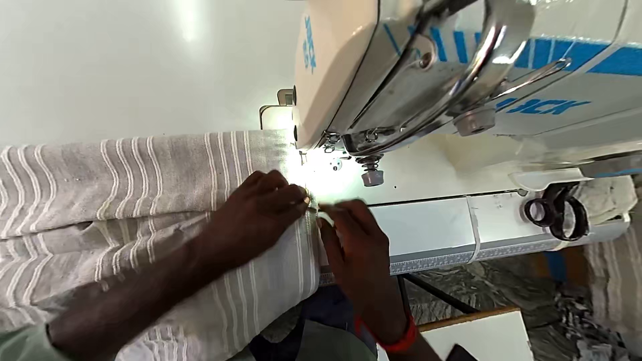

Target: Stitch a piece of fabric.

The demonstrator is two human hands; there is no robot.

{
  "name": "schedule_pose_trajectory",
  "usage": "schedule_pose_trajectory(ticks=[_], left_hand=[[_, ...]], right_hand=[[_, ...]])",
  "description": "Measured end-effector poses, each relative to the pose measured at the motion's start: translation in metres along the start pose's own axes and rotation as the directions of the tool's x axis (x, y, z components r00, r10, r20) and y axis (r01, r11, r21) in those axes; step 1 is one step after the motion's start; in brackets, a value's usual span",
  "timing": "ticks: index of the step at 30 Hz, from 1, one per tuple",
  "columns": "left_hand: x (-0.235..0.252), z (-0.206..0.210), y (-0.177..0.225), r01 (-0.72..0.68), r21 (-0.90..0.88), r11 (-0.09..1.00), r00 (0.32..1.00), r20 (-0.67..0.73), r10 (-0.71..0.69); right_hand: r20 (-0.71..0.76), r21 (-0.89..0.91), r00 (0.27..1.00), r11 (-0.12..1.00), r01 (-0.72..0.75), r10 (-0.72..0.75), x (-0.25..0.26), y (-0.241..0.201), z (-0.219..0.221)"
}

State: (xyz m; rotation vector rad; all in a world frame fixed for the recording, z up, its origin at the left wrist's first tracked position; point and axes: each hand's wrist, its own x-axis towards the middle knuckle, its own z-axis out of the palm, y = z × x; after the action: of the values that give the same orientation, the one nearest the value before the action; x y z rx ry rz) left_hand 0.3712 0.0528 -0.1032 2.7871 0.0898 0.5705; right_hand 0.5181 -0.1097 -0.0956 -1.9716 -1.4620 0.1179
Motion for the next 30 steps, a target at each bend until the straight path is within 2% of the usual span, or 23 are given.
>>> schedule_pose_trajectory(ticks=[2,5,8,15,19,22,25,27,30], left_hand=[[-0.003,0.006,0.030,0.156,0.117,0.981,0.988,-0.021,-0.154],[-0.010,0.021,0.039,0.273,0.037,0.961,0.956,-0.127,-0.266],[-0.014,0.023,0.025,0.265,-0.116,0.957,0.943,-0.177,-0.282],[-0.013,0.015,0.004,0.176,-0.140,0.974,0.972,-0.132,-0.195],[-0.009,0.014,0.005,0.202,-0.187,0.961,0.963,-0.139,-0.229],[-0.010,0.015,0.012,0.330,0.004,0.944,0.927,-0.190,-0.323],[-0.018,0.004,-0.003,0.421,0.225,0.879,0.902,-0.211,-0.378],[-0.042,-0.020,-0.028,0.455,0.306,0.837,0.888,-0.232,-0.398],[-0.111,-0.085,-0.050,0.539,0.349,0.767,0.835,-0.346,-0.429]], right_hand=[[-0.039,0.074,0.986,0.983,0.167,-0.164,0.017,0.012,0.006],[0.011,0.002,0.979,0.980,0.201,-0.201,0.013,0.017,0.016],[-0.001,-0.137,0.982,0.973,0.186,-0.188,0.002,0.020,0.021],[-0.025,-0.108,0.983,0.978,0.177,-0.181,0.012,0.021,0.024],[0.069,-0.088,0.982,0.980,0.180,-0.174,0.023,0.023,0.016],[0.077,-0.118,0.959,0.952,0.281,-0.274,0.034,0.023,0.017],[0.073,-0.109,0.942,0.937,0.333,-0.326,0.039,0.027,0.016],[0.043,-0.085,0.935,0.931,0.355,-0.352,0.040,0.033,0.018],[0.006,-0.060,0.932,0.931,0.361,-0.362,0.041,0.037,0.020]])
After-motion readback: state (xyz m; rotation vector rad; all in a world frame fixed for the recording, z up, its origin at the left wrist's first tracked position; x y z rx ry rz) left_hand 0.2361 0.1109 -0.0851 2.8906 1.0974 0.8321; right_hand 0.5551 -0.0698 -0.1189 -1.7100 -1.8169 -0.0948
